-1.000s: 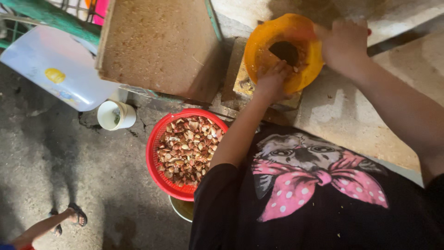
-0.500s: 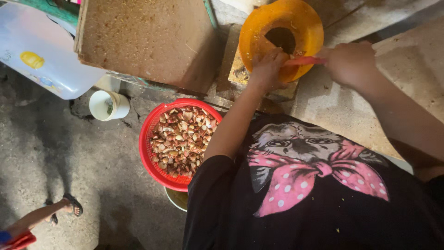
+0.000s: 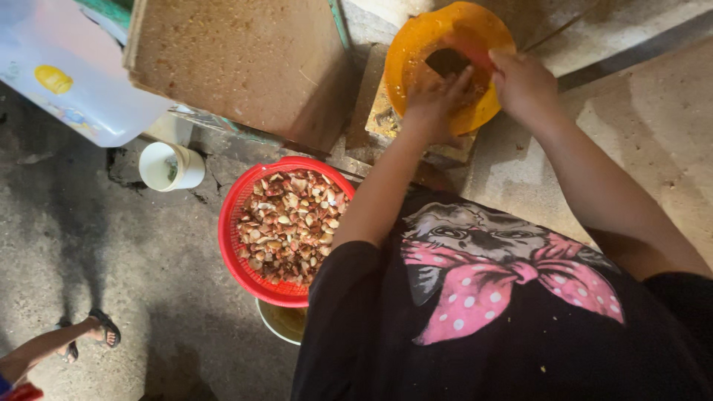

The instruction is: The person repeatedly scoops chopped nuts from a red basket and feeds them into a manual grinder, then uses a red spatula to scrape and mix the ground paste inside the grinder. The process is repeated continuously to process the batch of nuts.

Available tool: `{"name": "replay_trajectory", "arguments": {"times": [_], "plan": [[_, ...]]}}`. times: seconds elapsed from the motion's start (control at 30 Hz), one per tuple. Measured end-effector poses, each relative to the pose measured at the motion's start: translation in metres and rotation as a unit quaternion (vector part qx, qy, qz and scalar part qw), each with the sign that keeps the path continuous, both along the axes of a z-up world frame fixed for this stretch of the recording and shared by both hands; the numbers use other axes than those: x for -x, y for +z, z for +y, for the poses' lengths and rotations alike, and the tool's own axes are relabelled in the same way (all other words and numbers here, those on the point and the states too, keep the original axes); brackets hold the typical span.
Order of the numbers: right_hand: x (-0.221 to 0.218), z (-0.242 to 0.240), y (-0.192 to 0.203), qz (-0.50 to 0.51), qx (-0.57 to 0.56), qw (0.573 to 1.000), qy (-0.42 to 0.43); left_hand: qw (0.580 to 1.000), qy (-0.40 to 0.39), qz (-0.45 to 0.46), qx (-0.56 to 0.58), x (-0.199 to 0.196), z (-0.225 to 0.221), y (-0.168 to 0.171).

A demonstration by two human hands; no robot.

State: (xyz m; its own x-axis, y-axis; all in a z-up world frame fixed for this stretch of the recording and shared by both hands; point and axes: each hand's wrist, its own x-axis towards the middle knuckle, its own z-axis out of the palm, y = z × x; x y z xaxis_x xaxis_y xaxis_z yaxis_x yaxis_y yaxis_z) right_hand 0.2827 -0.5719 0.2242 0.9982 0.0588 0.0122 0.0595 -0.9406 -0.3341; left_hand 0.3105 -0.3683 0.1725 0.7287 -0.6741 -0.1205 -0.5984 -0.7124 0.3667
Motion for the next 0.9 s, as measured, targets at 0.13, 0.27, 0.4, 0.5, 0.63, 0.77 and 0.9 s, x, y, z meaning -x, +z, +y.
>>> {"name": "replay_trajectory", "arguments": {"times": [0.13,0.27,0.4,0.5,0.63,0.77,0.9], "plan": [[0.020,-0.017,0.010,0.063,-0.068,0.991,-0.096,0.995,-0.025,0.035,-0.090,-0.009,-0.011,0.015],[0.043,-0.040,0.040,-0.044,-0.222,0.958,-0.174,0.997,0.064,0.037,0.016,-0.037,-0.015,0.032],[0.059,-0.042,0.046,-0.027,-0.300,0.928,-0.219,0.942,0.173,0.117,0.264,-0.069,0.005,0.043],[0.055,-0.026,0.035,0.040,-0.222,0.957,-0.183,0.926,0.168,0.100,0.324,-0.079,0.018,0.048],[0.029,-0.011,0.008,0.119,-0.045,0.983,-0.131,0.948,0.162,0.093,0.258,-0.068,0.020,0.042],[-0.028,0.001,-0.048,0.167,0.114,0.975,-0.096,0.979,0.140,0.031,0.146,-0.049,0.014,0.033],[-0.050,0.005,-0.094,0.195,0.255,0.946,-0.051,0.993,0.110,0.027,0.046,-0.032,0.011,0.028]]}}
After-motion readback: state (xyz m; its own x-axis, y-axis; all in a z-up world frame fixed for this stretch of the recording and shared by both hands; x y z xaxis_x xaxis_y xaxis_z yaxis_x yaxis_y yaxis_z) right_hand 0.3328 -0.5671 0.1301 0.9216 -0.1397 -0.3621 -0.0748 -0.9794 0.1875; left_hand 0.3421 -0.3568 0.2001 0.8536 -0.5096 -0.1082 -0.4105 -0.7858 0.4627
